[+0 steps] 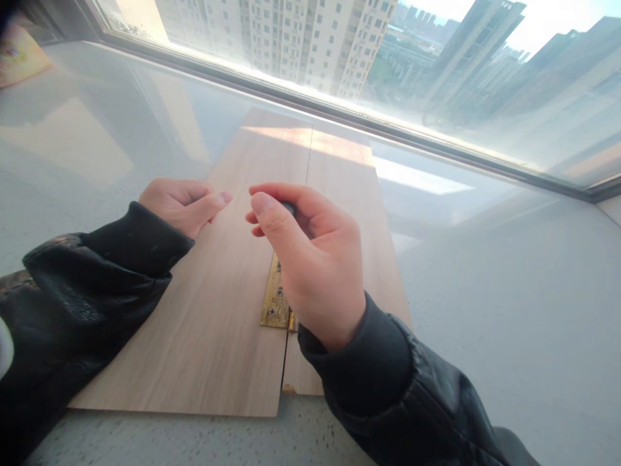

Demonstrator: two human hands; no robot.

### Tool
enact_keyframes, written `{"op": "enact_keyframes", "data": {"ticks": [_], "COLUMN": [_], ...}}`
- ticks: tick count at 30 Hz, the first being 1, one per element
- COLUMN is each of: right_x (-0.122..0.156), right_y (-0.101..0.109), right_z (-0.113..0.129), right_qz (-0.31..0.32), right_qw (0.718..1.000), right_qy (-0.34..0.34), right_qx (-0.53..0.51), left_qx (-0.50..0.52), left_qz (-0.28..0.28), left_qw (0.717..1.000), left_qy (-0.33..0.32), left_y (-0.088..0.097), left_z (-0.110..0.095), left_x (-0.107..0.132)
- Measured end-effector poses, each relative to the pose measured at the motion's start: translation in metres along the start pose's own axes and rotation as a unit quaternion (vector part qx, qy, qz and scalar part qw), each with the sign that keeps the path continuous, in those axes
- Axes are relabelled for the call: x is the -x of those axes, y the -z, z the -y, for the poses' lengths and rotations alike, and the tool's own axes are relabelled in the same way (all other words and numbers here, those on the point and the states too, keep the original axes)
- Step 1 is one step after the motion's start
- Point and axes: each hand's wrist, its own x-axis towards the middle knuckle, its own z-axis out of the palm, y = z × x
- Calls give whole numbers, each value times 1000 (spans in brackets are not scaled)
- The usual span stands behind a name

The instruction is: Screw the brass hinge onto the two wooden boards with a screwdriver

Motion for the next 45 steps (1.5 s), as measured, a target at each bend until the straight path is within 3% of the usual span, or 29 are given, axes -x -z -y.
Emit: {"op": "enact_keyframes", "data": {"ticks": [7, 11, 13, 15, 21, 30, 36, 45], "right_x": [-2, -7, -8, -8, -5, -1, -1, -6], "right_y": [-1, 9, 11, 10, 3, 0, 5, 2], "right_z": [-3, 1, 2, 2, 1, -2, -2, -11], "right_qz": [4, 129, 155, 138, 7, 63, 123, -32], "right_qw": [989, 980, 977, 980, 997, 988, 983, 998], "right_qy": [-31, -57, -64, -61, -59, -41, -49, -5], "right_qx": [-148, -141, -134, -127, -56, -131, -126, -47], "left_qx": [0, -1, 1, 2, -3, -9, 4, -14], "left_qz": [-4, 10, 9, 3, 17, 36, 36, 28], "left_qw": [1000, 1000, 1000, 1000, 1000, 999, 999, 999], "left_qy": [-8, -1, 1, 2, 4, 0, -5, -6], "left_y": [0, 1, 1, 0, 2, 4, 3, 3], "left_z": [1, -1, -1, -1, 0, -1, 1, 0], "left_x": [-1, 0, 0, 0, -1, -3, -3, -3]}}
